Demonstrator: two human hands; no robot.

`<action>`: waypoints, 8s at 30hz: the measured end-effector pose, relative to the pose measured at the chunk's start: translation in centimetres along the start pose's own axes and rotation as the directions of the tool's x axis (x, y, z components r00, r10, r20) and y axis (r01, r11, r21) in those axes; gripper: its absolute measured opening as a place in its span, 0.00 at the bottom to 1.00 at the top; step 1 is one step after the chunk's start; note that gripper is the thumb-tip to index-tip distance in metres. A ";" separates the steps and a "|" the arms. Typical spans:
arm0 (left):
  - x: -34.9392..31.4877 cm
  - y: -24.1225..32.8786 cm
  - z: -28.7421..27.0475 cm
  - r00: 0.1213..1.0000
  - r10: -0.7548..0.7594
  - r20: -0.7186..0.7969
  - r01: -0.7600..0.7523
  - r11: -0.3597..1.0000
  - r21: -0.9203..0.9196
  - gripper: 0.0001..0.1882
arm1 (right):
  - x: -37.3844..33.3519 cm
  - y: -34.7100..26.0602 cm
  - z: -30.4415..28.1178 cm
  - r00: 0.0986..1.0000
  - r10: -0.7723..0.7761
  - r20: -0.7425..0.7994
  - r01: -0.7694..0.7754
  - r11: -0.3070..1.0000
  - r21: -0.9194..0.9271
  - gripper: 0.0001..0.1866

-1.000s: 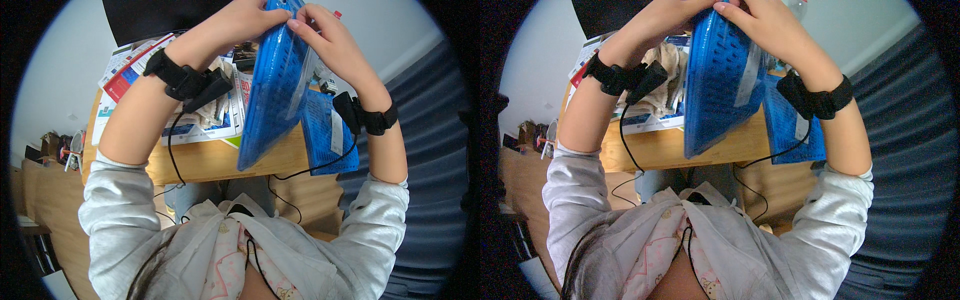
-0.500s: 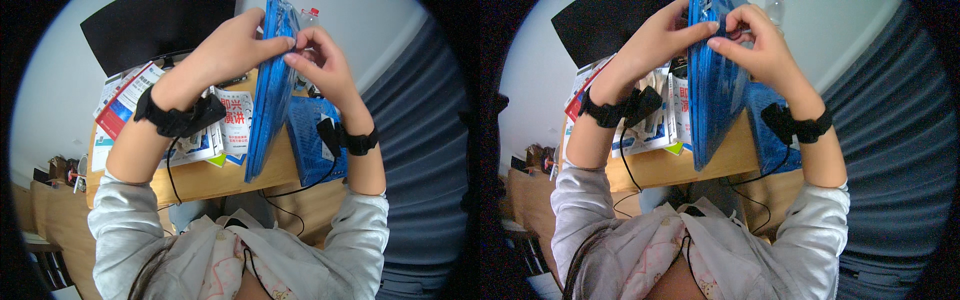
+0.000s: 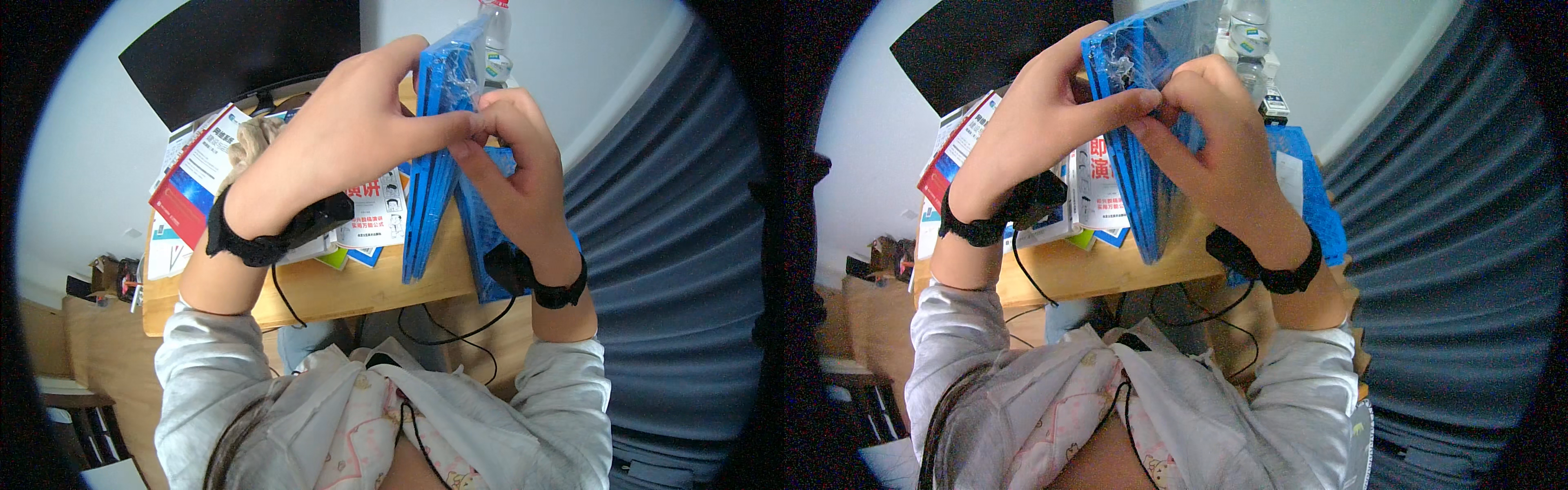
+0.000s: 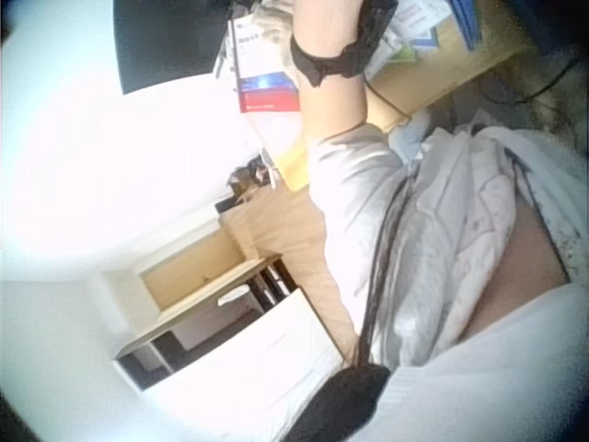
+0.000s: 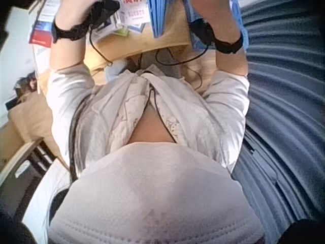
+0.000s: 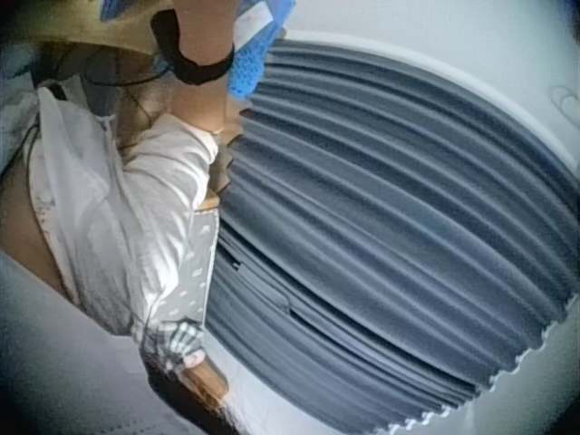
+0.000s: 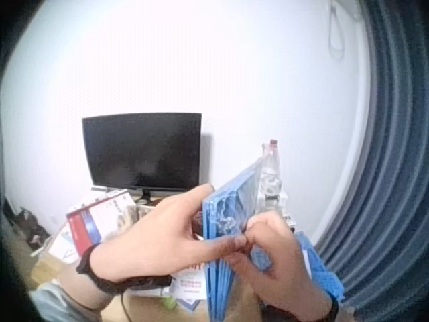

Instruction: The person unpacks a blue plastic basket from its packaging, removes the shrink wrap, and assembles the basket by snapping together its side panels and base.

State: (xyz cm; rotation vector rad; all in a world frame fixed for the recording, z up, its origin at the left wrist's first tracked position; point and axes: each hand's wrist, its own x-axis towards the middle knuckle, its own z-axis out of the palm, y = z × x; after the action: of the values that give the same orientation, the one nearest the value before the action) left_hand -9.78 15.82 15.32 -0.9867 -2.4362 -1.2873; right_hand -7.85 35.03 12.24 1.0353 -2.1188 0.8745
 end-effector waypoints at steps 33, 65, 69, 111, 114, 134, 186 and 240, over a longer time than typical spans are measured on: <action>-0.4 1.5 -0.1 0.976 -0.051 0.211 0.099 0.970 -0.222 0.34 | -2.6 -0.6 2.1 0.981 0.084 -0.173 -0.108 0.986 -0.130 0.09; -1.8 3.0 1.2 1.000 -0.007 0.016 0.007 0.999 -0.038 0.32 | -3.1 -2.8 3.9 0.926 0.310 -0.216 -0.368 0.871 -0.324 0.07; -1.3 2.0 1.1 0.996 -0.065 0.064 0.071 0.992 -0.100 0.32 | -3.0 -2.9 3.9 0.911 0.350 -0.217 -0.395 0.892 -0.219 0.08; -1.3 -1.3 3.9 0.983 0.131 -0.130 -0.122 0.990 0.073 0.25 | -4.4 0.1 4.3 0.931 0.232 -0.281 -0.269 0.958 -0.100 0.05; -1.4 -0.6 3.8 0.987 0.093 -0.129 -0.082 0.993 0.086 0.22 | -4.4 -0.1 4.4 0.930 0.229 -0.288 -0.264 0.960 -0.088 0.06; -2.1 -2.3 5.8 0.986 0.046 -0.163 -0.047 0.999 -0.002 0.17 | -5.0 -0.5 5.0 0.911 0.254 -0.325 -0.317 0.936 -0.155 0.09; -4.0 -5.1 7.4 0.998 0.059 -0.038 -0.060 0.998 -0.031 0.36 | -7.2 0.4 5.9 0.921 0.338 -0.193 -0.360 0.928 -0.094 0.10; -6.3 -7.3 10.9 0.996 -0.068 -0.065 0.066 0.998 -0.021 0.40 | -12.8 2.8 8.9 0.864 0.453 -0.222 -0.428 0.891 0.151 0.08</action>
State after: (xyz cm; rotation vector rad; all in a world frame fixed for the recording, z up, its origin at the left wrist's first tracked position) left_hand -8.49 18.71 1.06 -0.8598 -2.4309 -1.3447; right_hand -5.78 34.93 -3.46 0.4438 -2.1379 1.2657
